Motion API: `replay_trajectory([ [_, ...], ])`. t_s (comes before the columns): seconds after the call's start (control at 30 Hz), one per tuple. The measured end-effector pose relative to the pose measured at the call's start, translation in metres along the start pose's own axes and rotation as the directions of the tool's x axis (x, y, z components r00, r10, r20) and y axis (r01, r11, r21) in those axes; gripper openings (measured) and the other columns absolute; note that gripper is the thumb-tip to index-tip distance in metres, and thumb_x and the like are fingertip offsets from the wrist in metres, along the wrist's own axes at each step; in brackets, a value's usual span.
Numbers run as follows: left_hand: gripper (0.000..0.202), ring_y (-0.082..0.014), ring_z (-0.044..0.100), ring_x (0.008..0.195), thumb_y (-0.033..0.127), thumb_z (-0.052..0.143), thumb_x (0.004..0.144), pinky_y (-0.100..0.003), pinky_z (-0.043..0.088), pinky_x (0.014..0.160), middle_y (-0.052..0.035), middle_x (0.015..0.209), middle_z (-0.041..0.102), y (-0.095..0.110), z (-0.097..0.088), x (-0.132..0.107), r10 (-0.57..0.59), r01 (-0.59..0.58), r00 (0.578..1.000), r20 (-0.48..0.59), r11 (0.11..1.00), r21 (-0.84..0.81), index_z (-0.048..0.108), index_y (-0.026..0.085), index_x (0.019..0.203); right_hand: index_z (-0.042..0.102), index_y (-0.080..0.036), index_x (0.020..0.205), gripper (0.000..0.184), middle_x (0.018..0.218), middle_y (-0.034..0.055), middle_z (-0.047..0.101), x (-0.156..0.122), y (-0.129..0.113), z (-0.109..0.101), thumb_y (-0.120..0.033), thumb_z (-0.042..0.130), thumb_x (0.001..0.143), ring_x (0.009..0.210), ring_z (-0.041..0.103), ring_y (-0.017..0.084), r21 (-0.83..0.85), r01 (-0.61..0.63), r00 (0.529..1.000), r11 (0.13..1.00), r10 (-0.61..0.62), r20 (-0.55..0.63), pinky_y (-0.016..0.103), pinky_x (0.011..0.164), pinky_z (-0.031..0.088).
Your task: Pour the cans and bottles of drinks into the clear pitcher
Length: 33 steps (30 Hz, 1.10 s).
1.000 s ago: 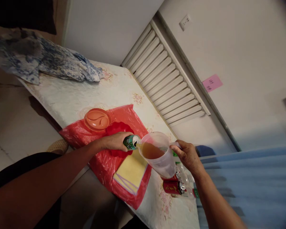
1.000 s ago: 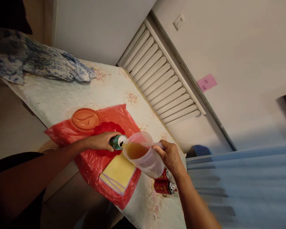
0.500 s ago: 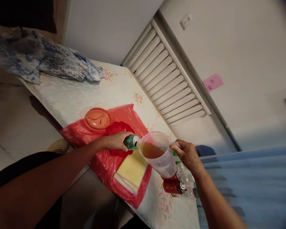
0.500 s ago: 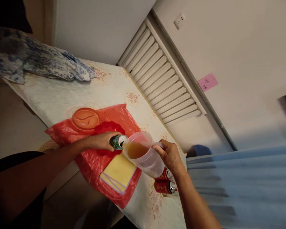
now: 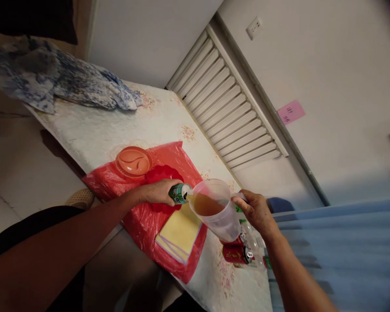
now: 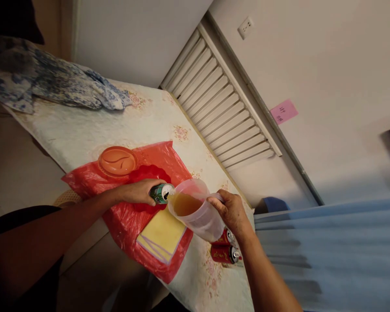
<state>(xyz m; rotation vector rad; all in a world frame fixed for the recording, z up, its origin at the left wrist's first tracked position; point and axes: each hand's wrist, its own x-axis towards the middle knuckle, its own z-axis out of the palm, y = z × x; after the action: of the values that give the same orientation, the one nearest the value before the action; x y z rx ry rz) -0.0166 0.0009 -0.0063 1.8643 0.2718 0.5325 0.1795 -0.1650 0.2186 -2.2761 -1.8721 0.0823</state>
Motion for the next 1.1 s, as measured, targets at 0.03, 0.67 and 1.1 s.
replay_trajectory([
  [0.03, 0.061, -0.0239, 0.062, 0.108, 0.020, 0.075, 0.061, -0.032, 0.047, 0.090, -0.0028, 0.120, 0.067, 0.0000, -0.0001, 0.0001, -0.003, 0.003, 1.000, 0.002, 1.000, 0.001, 0.059, 0.025, 0.120, 0.047, -0.020, 0.057, 0.059, 0.051, -0.0030, 0.041, 0.0000, -0.0002, -0.0001, -0.074, 0.052, 0.079, 0.052, 0.037, 0.012, -0.001, -0.004, 1.000, 1.000, 0.004, 0.002, 0.024, 0.048, 0.030],
  [0.67, 0.058, -0.0254, 0.062, 0.109, 0.022, 0.075, 0.062, -0.032, 0.047, 0.091, -0.0024, 0.120, 0.067, -0.0039, 0.0001, 0.0006, 0.006, -0.006, 1.000, 0.006, 1.000, 0.013, 0.059, 0.024, 0.118, 0.051, -0.019, 0.058, 0.059, 0.051, -0.0026, 0.044, 0.0007, 0.0024, 0.0012, -0.074, 0.052, 0.080, 0.052, 0.038, 0.012, -0.024, 0.000, 1.000, 1.000, 0.000, 0.005, 0.024, 0.049, 0.031],
  [1.1, 0.057, -0.0254, 0.061, 0.109, 0.021, 0.075, 0.061, -0.033, 0.047, 0.090, -0.0034, 0.118, 0.067, -0.0002, -0.0008, -0.0006, -0.003, 0.003, 1.000, 0.010, 1.000, -0.003, 0.059, 0.023, 0.116, 0.048, -0.020, 0.058, 0.054, 0.053, -0.0030, 0.040, 0.0014, 0.0017, 0.0041, -0.070, 0.053, 0.078, 0.054, 0.036, 0.013, -0.018, -0.047, 0.998, 0.999, 0.047, 0.030, 0.025, 0.052, 0.028],
])
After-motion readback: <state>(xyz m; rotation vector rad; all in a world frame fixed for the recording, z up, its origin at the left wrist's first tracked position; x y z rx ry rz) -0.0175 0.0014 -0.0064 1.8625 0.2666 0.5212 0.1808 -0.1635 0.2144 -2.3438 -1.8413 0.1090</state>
